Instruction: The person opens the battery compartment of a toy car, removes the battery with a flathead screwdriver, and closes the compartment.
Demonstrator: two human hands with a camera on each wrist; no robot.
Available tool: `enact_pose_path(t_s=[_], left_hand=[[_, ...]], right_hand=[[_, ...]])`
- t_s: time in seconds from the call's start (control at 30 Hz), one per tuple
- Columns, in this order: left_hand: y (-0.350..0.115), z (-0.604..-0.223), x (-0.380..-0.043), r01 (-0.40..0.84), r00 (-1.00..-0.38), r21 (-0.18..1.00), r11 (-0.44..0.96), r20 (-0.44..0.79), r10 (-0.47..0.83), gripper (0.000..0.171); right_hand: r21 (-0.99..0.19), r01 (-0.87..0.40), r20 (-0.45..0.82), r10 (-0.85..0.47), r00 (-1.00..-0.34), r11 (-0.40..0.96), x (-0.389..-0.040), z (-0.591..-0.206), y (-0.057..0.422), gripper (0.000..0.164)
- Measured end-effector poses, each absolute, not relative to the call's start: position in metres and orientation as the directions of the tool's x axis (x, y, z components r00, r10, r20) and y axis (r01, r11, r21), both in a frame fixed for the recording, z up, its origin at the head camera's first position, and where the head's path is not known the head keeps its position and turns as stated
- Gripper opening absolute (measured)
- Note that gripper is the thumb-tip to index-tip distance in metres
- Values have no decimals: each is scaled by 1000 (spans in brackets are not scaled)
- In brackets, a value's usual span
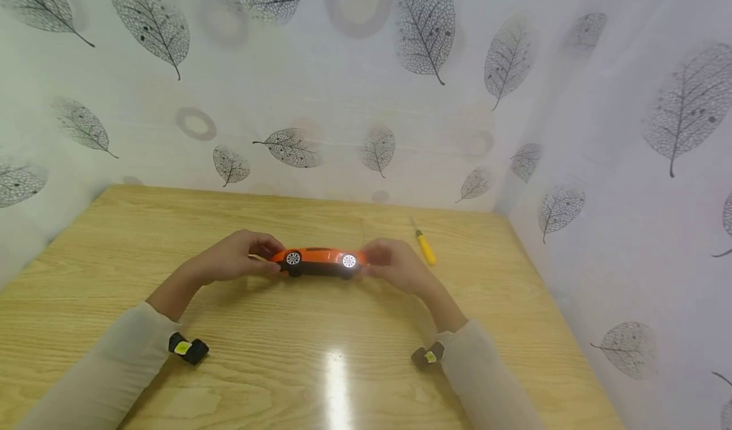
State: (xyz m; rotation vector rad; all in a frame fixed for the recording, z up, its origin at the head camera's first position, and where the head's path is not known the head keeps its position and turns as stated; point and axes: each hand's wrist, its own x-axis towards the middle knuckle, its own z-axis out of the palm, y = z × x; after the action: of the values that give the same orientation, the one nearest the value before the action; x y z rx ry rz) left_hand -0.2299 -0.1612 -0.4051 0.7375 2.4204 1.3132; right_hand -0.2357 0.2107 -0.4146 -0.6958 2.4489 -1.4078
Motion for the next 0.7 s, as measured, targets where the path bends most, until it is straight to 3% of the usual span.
enact_pose_path(t_s=[0.7], left_hand=[[-163,-410,-233,172,-845,894,414,-82,528,29]], right_hand=[[-856,-222,-50,-503,-863,466,-233,-416,208,30]])
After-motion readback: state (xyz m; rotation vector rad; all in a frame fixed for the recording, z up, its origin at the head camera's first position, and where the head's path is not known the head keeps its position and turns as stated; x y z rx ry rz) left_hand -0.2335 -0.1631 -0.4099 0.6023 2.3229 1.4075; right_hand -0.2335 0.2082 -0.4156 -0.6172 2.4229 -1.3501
